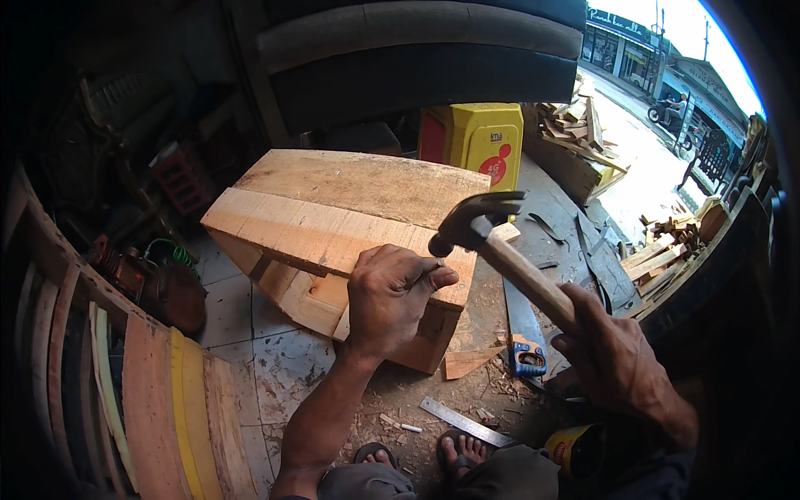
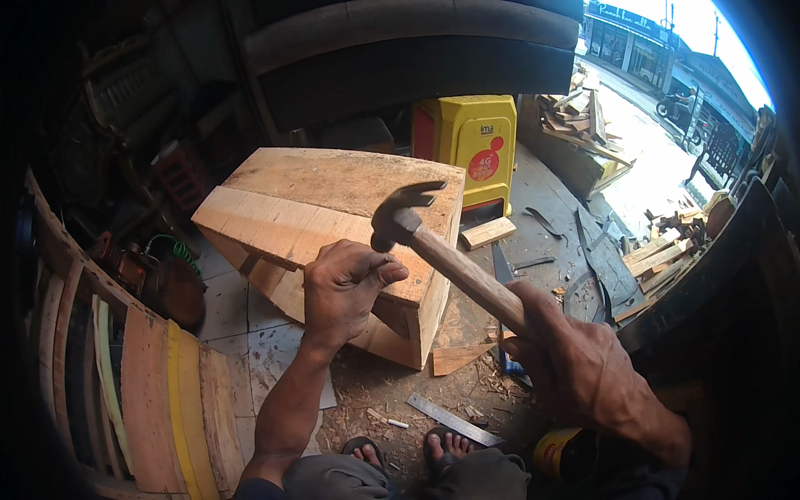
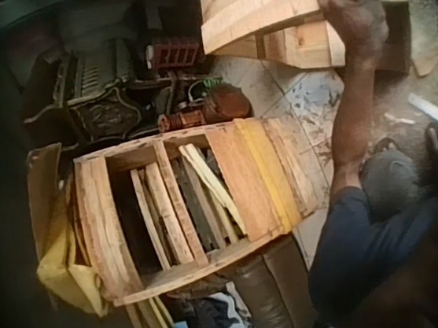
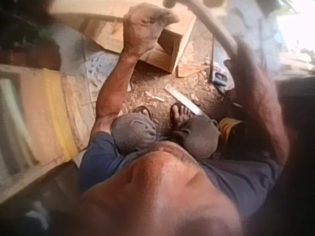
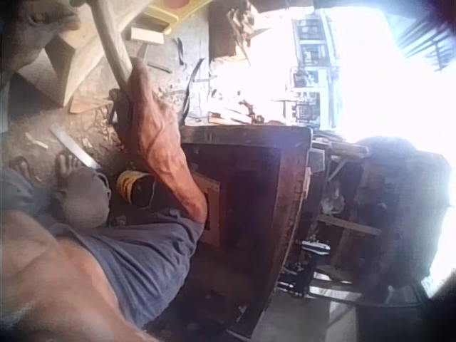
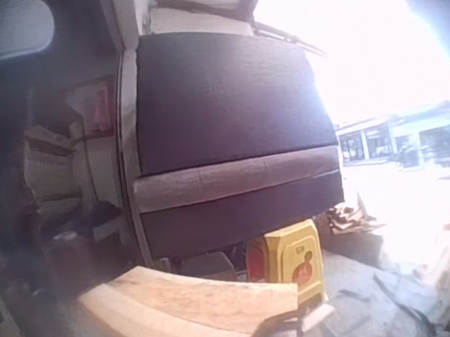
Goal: The person saws a wooden plank to fit a wooden box, then uses a hammer to nail the plank into place. The person flips the box over to secure the nails from the other side.
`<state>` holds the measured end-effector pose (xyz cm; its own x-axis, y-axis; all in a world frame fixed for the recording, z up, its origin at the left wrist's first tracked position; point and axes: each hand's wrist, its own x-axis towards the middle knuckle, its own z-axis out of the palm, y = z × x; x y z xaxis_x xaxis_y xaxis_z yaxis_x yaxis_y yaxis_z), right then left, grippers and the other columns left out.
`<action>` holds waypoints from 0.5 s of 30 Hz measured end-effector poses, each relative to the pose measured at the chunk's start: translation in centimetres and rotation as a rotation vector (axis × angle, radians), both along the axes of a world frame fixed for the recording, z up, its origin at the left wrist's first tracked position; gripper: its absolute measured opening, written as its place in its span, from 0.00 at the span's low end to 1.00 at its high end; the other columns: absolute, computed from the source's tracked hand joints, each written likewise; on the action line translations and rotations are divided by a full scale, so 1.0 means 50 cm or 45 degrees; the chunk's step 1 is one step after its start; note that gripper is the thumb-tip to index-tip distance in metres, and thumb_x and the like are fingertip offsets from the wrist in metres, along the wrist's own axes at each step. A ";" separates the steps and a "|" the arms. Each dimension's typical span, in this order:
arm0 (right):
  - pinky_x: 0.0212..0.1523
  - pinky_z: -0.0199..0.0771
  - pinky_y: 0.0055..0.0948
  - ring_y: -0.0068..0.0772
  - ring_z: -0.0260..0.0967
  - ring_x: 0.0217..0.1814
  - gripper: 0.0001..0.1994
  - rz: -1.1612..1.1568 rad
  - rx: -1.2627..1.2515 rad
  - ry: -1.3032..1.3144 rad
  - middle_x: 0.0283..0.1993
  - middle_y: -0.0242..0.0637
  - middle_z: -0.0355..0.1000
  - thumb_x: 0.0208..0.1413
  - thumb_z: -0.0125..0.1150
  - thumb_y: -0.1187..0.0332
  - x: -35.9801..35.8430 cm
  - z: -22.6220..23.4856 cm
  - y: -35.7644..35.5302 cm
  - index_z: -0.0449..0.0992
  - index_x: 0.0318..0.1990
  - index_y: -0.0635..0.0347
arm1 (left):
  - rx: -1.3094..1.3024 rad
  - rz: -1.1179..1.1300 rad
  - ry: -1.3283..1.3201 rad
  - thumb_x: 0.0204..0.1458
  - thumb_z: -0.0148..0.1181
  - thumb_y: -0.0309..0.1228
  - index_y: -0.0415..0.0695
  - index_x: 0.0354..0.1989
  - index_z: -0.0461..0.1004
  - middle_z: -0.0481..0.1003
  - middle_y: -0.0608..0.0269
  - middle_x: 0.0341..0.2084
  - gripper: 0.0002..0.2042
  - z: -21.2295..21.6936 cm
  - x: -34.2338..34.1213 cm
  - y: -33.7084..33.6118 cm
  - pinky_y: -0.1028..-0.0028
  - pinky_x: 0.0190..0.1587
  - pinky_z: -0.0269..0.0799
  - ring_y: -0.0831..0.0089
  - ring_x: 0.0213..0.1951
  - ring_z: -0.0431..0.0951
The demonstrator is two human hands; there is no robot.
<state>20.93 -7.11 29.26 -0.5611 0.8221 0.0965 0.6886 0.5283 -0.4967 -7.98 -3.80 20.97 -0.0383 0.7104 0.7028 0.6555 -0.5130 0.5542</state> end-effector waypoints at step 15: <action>0.16 0.61 0.16 0.16 0.59 0.17 0.20 0.225 -0.159 1.528 0.22 0.24 0.62 0.71 0.55 0.58 0.078 0.060 0.008 0.65 0.63 0.57 | -0.212 0.236 0.087 0.66 0.57 0.45 0.42 0.62 0.77 0.81 0.48 0.50 0.23 0.094 -0.117 0.047 0.59 0.58 0.75 0.59 0.52 0.82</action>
<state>24.81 -6.72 32.25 -0.2750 0.7841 0.5564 -0.3196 0.4713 -0.8220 -13.84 -1.46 25.69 -0.1355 0.8019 0.5819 0.7687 -0.2855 0.5724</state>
